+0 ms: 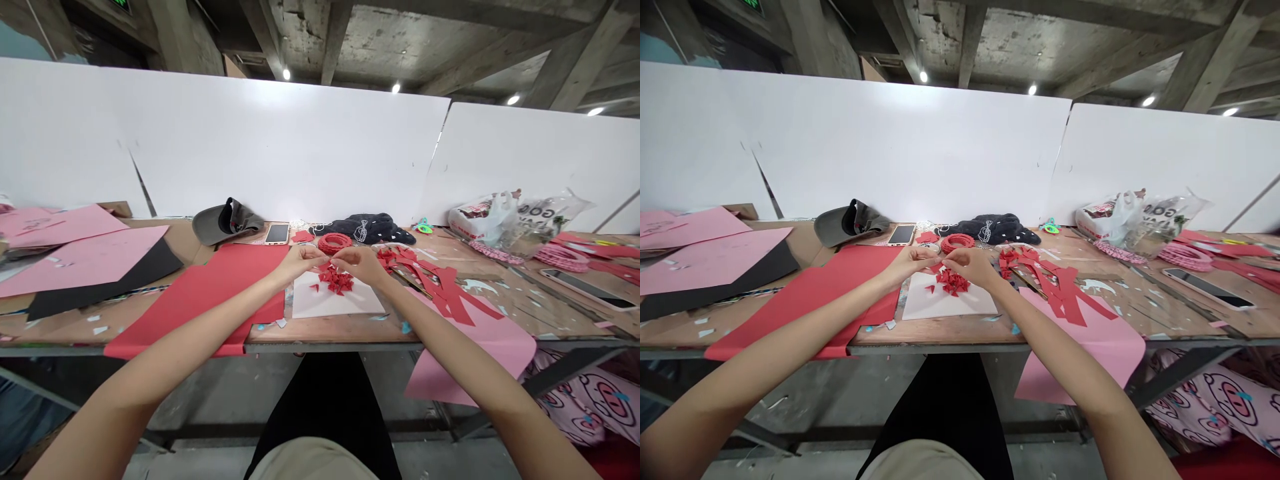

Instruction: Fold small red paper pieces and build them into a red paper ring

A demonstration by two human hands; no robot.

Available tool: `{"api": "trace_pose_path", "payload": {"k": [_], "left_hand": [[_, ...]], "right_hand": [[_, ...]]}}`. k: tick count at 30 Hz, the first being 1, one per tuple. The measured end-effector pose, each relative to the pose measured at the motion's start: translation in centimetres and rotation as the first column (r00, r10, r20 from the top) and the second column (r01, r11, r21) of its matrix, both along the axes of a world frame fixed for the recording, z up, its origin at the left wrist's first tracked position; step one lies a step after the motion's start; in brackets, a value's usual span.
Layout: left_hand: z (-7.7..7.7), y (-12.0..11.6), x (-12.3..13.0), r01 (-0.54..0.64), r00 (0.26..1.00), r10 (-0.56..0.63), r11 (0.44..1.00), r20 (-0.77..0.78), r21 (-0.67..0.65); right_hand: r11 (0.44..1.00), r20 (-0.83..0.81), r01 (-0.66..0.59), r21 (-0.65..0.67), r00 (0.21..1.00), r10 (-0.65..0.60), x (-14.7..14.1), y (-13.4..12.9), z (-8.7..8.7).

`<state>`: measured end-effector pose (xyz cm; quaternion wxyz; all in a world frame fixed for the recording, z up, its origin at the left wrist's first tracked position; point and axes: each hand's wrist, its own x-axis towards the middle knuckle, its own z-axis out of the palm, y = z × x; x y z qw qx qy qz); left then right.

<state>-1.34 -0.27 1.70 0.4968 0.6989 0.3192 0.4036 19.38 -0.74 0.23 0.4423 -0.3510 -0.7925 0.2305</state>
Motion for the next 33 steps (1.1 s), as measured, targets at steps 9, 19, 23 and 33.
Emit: {"api": "trace_pose_path", "payload": {"k": [9, 19, 23, 33], "left_hand": [[-0.7, 0.8, -0.1, 0.056, 0.994, -0.035, 0.979, -0.108, 0.195], [-0.8, 1.1, -0.3, 0.015, 0.998, -0.01, 0.995, -0.059, 0.095], [-0.8, 1.1, 0.0, 0.033, 0.975, 0.031, 0.959, 0.221, -0.283], [-0.5, 0.6, 0.6, 0.16, 0.956, -0.032, 0.889, 0.291, -0.429]], "right_hand": [[0.999, 0.044, 0.02, -0.037, 0.999, -0.018, 0.3, 0.3, 0.0], [0.907, 0.167, -0.025, 0.419, 0.985, -0.05, 0.3, -0.1, 0.3], [0.77, 0.269, -0.04, 0.637, 0.947, -0.174, 0.1, -0.3, 0.3], [0.94, -0.095, -0.026, 0.339, 0.994, 0.061, -0.3, -0.2, 0.4]]}}
